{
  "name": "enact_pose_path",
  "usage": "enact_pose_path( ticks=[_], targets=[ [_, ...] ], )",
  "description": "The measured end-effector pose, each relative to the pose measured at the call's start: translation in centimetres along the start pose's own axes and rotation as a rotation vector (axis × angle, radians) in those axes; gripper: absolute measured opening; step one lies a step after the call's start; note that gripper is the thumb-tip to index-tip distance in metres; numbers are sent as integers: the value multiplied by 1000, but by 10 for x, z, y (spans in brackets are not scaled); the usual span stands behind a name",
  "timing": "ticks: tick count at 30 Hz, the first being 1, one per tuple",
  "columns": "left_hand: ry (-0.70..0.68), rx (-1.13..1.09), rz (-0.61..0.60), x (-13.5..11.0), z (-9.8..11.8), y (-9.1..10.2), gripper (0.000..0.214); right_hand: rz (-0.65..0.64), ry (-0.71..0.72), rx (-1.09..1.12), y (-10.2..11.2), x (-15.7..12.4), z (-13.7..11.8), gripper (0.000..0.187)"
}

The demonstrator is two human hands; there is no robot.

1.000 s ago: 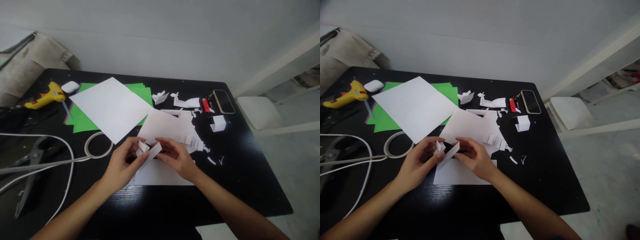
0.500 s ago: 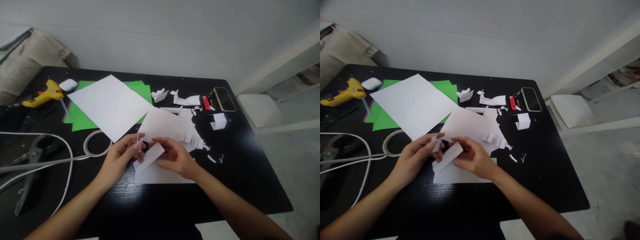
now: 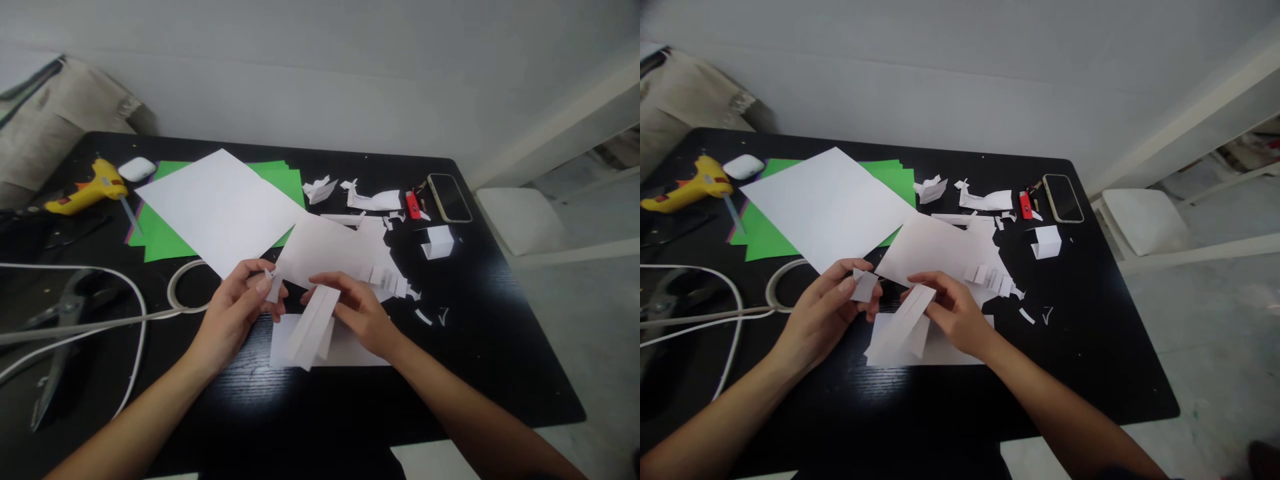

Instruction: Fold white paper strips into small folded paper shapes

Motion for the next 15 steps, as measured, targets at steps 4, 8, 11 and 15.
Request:
enact_pose_path(
  ticks=[4, 8, 11, 15],
  targets=[
    [-39, 23, -22, 0, 1, -1, 33, 61, -49, 84, 0, 0, 5, 22],
    [-29, 31, -21, 1, 2, -3, 33, 66, -96, 222, 0, 0, 9, 31],
    [-23, 41, -3, 1, 2, -3, 34, 45, -107, 260, 0, 1, 9, 29],
    [-28, 57, 18, 2, 2, -3, 40, 32, -98, 201, -3, 0, 8, 21]
  ],
)
Point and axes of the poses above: each hand's wrist, its own x-axis towards the middle knuckle, its own y-axis out of the back of the hand, z = x × y, the point moved 2 cm from there along x, towards the middle knuckle
